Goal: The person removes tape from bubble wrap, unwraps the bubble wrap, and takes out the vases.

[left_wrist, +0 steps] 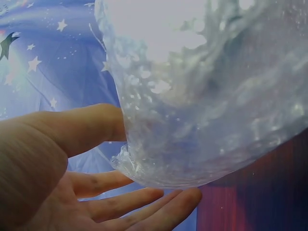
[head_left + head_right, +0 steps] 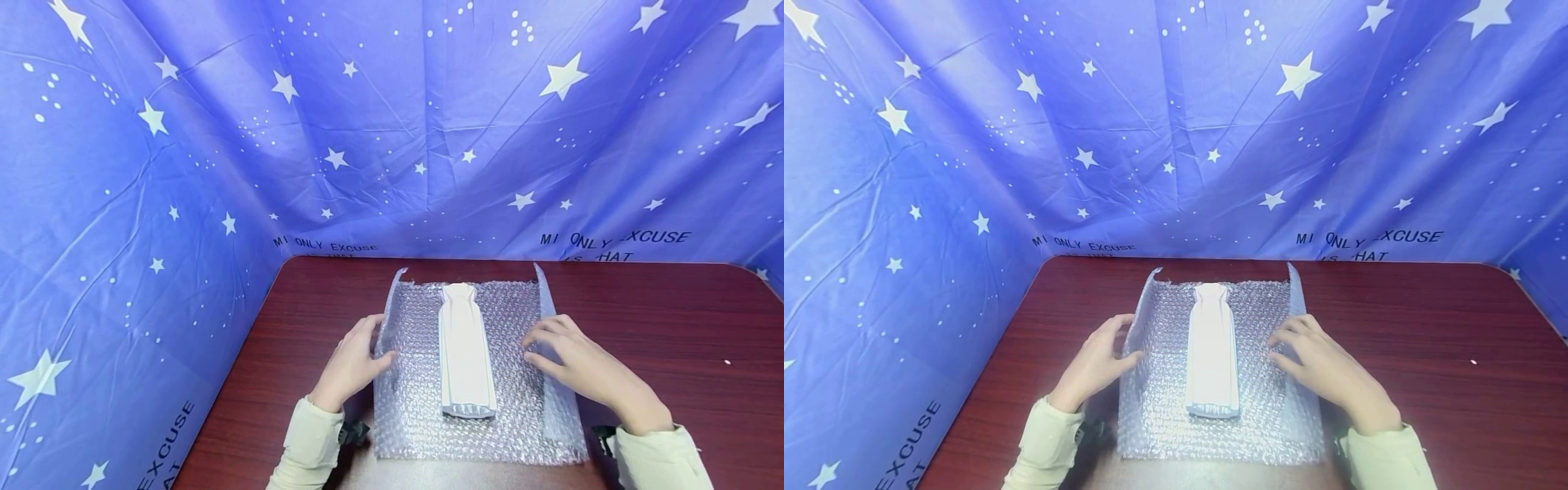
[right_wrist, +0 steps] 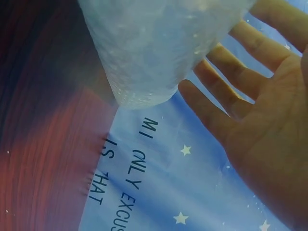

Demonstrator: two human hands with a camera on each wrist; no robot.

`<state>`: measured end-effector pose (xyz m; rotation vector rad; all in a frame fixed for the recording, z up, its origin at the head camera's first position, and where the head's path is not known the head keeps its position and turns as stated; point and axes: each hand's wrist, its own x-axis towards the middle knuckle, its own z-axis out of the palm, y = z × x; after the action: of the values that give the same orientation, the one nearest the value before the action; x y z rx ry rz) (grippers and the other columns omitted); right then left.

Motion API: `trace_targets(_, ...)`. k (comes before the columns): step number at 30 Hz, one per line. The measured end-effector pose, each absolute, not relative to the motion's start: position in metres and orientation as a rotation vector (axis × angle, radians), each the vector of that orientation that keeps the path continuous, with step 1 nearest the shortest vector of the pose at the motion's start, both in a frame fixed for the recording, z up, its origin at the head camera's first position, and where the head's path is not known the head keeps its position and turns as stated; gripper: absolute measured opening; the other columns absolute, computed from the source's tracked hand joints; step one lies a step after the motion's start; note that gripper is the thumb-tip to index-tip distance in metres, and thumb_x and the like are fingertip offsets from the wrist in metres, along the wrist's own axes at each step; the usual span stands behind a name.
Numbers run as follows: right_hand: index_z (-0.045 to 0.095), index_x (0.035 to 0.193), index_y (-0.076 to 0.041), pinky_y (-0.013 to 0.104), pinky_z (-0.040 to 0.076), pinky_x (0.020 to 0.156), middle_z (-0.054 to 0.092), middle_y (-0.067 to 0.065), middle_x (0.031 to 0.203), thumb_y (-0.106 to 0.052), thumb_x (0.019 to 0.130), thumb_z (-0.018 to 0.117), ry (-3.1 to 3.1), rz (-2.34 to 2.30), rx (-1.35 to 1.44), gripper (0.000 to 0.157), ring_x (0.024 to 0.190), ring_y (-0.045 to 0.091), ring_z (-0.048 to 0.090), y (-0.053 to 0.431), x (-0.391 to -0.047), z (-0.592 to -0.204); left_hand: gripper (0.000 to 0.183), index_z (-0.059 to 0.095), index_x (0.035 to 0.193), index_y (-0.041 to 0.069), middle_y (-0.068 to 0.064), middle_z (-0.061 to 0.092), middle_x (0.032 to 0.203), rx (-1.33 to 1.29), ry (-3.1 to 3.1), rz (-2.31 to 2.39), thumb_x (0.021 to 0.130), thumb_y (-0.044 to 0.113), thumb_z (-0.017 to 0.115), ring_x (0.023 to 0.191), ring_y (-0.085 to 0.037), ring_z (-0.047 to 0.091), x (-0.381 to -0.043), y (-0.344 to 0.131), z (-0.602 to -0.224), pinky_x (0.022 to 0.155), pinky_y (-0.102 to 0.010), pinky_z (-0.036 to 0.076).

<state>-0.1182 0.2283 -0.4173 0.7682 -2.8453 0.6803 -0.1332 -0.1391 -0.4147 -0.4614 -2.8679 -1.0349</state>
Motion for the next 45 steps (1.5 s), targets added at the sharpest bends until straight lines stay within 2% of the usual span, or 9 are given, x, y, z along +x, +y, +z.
trace_targets(8,0.07,0.099,-0.018,0.056,0.045,0.093,0.064,0.003,0.11,-0.016,0.089,0.073,-2.868,0.657,0.761,0.011,0.115,0.031,0.048,0.234,-0.12,-0.419,0.058,0.055,0.134,0.003,-0.009,0.065,0.116,-0.456,-2.885,-1.055,0.082,0.015,0.078,0.102,-0.023,0.065,-0.135,-0.142,-0.416,0.084,-0.043,0.054)
trace_targets(18,0.07,0.1,-0.016,0.051,0.045,0.089,0.065,0.002,0.109,-0.005,0.082,0.076,-2.802,0.609,0.791,0.021,0.111,0.03,0.05,0.244,-0.12,-0.423,0.057,0.055,0.133,0.002,-0.013,0.066,0.117,-0.449,-2.872,-1.162,0.082,0.009,0.078,0.1,-0.024,0.068,-0.136,-0.146,-0.415,0.086,-0.042,0.055)
trace_targets(25,0.07,0.099,-0.016,0.051,0.045,0.088,0.065,0.002,0.108,-0.002,0.082,0.075,-2.819,0.611,0.776,0.022,0.11,0.031,0.051,0.25,-0.119,-0.421,0.055,0.055,0.132,0.002,-0.013,0.067,0.116,-0.436,-2.863,-1.171,0.082,0.007,0.077,0.096,-0.024,0.07,-0.137,-0.149,-0.415,0.082,-0.039,0.056)
trace_targets(28,0.07,0.099,-0.016,0.05,0.045,0.087,0.065,0.002,0.108,-0.003,0.083,0.075,-2.829,0.608,0.771,0.022,0.11,0.032,0.051,0.252,-0.118,-0.42,0.055,0.055,0.132,0.002,-0.013,0.067,0.115,-0.424,-2.858,-1.171,0.082,0.006,0.077,0.093,-0.023,0.07,-0.136,-0.15,-0.413,0.078,-0.035,0.058)
trace_targets(34,0.071,0.103,-0.015,0.046,0.043,0.087,0.065,0.003,0.108,-0.01,0.082,0.078,-2.804,0.578,0.763,0.022,0.108,0.03,0.052,0.255,-0.114,-0.415,0.055,0.056,0.131,0.002,-0.01,0.067,0.11,-0.358,-2.86,-1.111,0.081,0.01,0.079,0.09,-0.021,0.067,-0.133,-0.152,-0.406,0.075,-0.036,0.056)
trace_targets(41,0.07,0.109,-0.009,0.059,0.043,0.093,0.064,0.013,0.115,-0.012,0.085,0.076,-2.852,0.637,0.699,0.025,0.113,0.035,0.05,0.257,-0.106,-0.403,0.059,0.056,0.133,0.002,-0.01,0.066,0.107,-0.3,-2.861,-0.994,0.081,0.016,0.08,0.08,-0.016,0.059,-0.129,-0.158,-0.396,0.071,-0.035,0.049)
trace_targets(45,0.07,0.108,-0.01,0.057,0.042,0.092,0.064,0.013,0.115,-0.01,0.082,0.077,-2.818,0.616,0.698,0.027,0.113,0.035,0.05,0.258,-0.102,-0.397,0.059,0.055,0.133,0.002,-0.012,0.066,0.108,-0.279,-2.856,-0.972,0.082,0.017,0.08,0.083,-0.02,0.061,-0.127,-0.162,-0.388,0.076,-0.04,0.05)
